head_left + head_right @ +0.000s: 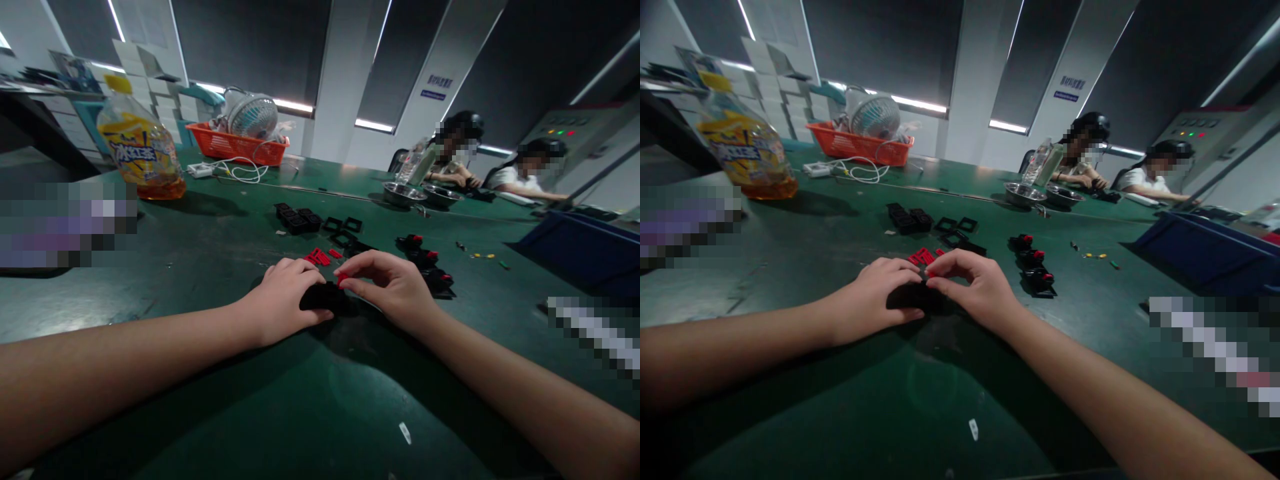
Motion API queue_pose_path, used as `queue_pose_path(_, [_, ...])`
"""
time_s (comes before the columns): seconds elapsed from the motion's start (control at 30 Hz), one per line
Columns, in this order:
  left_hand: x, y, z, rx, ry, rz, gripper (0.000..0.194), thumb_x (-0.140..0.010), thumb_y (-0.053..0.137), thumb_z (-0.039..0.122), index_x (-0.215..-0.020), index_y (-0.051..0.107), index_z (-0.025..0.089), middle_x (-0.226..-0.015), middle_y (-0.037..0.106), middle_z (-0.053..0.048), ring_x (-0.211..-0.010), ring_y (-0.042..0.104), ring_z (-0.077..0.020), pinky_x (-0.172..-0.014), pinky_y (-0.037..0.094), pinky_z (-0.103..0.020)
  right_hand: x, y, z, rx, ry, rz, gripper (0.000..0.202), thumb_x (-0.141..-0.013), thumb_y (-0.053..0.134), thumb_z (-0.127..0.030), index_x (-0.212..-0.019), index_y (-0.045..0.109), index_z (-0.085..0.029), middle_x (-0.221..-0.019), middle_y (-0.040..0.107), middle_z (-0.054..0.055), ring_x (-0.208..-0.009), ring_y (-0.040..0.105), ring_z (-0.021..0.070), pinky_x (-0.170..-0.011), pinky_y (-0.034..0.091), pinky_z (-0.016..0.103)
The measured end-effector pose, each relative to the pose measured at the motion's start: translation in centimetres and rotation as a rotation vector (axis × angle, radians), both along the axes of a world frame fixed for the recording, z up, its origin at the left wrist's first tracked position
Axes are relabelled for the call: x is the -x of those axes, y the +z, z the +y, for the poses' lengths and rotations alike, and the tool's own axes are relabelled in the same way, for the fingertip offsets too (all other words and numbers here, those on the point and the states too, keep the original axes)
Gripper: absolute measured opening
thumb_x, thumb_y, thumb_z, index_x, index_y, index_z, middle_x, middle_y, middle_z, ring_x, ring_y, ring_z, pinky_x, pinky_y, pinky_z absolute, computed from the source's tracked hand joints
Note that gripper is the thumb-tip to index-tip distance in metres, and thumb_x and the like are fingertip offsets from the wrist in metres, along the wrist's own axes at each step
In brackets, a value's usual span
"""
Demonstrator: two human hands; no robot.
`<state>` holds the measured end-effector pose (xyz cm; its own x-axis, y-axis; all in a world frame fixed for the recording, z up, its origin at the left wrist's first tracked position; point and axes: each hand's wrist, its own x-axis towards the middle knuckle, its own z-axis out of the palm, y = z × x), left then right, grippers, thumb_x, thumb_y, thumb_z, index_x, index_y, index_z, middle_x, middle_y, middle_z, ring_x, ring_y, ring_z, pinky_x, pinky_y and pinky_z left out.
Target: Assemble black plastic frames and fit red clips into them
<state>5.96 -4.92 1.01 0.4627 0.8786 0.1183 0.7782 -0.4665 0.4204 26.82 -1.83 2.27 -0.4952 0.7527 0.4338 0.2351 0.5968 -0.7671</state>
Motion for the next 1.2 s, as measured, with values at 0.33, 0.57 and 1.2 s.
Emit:
queue_pose_path(0.33, [0.1,-0.1,0.1,-0.011,-0.007,-0.004,0.041,-0.084,0.068,0.043,-0.118,0.064,0.021,-0.133,0.057,-0.01,-0.125,0.046,-0.034,-0.104,0.039,-0.051,0.2,-0.6,0.2,-0.119,0.04,-0.088,0.007,-0.081,0.074,-0.021,-0.088,0.074,-0.022,-0.088,0.076,0.002,-0.083,0.071,0.0178,-0.08,0.056,0.032])
queue_pose_path(0.57, [0.1,-0.1,0.0,-0.026,-0.008,0.006,0.042,-0.084,0.068,0.043,-0.118,0.063,0.02,-0.132,0.058,-0.011,-0.125,0.047,-0.0341,-0.103,0.039,-0.051,0.2,-0.8,0.3,-0.183,0.031,-0.124,0.007,-0.082,0.074,-0.022,-0.089,0.073,-0.021,-0.088,0.076,0.002,-0.082,0.071,0.0176,-0.079,0.055,0.031])
queue_pose_path(1.2, [0.1,-0.4,0.0,-0.052,-0.013,0.002,0.045,-0.084,0.067,0.046,-0.118,0.063,0.018,-0.13,0.058,-0.012,-0.121,0.048,-0.0334,-0.102,0.042,-0.051,0.9,-1.5,0.1,-0.137,-0.022,-0.071,0.003,-0.084,0.07,-0.021,-0.086,0.07,-0.019,-0.085,0.072,0.003,-0.08,0.068,0.0162,-0.076,0.053,0.03])
